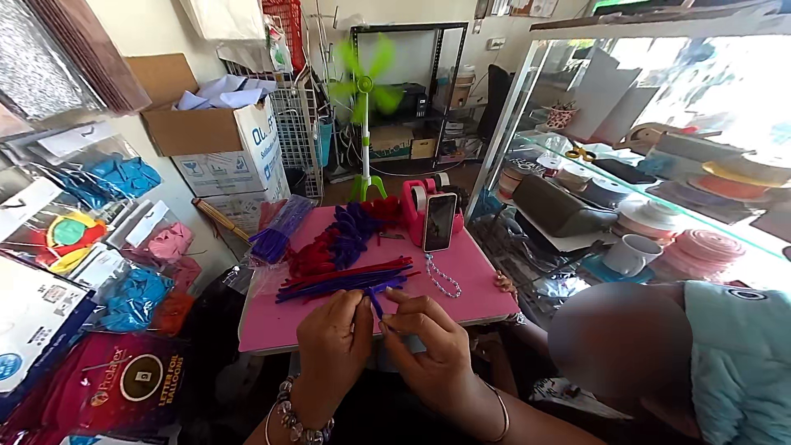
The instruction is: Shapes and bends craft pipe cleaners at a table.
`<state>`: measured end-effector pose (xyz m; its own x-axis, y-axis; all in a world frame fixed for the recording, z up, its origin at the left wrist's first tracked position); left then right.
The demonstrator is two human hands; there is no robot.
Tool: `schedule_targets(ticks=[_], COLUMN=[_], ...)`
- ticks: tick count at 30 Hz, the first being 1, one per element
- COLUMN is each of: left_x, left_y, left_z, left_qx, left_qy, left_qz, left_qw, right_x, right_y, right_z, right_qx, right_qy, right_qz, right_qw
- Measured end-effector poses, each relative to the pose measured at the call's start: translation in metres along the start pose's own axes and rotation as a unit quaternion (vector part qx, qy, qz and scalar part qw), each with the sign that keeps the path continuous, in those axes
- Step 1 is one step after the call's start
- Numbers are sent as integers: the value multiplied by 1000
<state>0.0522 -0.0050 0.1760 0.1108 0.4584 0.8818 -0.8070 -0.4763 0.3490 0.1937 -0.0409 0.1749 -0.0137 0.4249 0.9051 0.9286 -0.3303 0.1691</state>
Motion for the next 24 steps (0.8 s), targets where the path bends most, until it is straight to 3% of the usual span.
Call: schedule_targets(ticks=[6,9,14,16,18,19,21,23,24], left_x=[-1,-1,-2,-3,-3,-2,-1,-2,-6], left_y=[-3,-1,-3,-5,-6,-6,-7,-14,-20], left_z=[-10,-9,-6,-4,-2,-2,-1,1,3], left_qx=[-224,-232,-212,-219,-246,-269,-322,-398,-436], left_qy=[55,57,57,53,50,52,67,102,131], left_qz=[-14,-16,-7,-4,-5,-10,-42,-120,-174], left_qw=[973,971,975,974,968,962,943,904,873], right_x=[6,6,2,-2,-5,-9,-24,-38,-40], right_y=[0,4,13,11,3,-5,-30,-50,-52], right_z=[9,7,-11,-12,3,17,45,60,67], right_qx=[46,-33,-162,-108,84,218,448,553,568], right_qy=[-26,-28,18,23,-49,-128,-319,-421,-430], right_qz=[-31,-37,23,22,-5,-20,-55,-134,-170], right_qw=[998,998,986,994,995,967,834,706,681])
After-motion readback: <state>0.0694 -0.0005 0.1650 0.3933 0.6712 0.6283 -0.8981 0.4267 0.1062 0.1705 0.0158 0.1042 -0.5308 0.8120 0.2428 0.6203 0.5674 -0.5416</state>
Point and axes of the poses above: each hand's wrist, its own x-axis towards the middle knuckle, its own y-axis out of the back of the hand, z = x × y, the point moved 10 cm from there along x, towards the middle knuckle, and after that the axes turned 1 degree about -y, right-handed, at the moved point
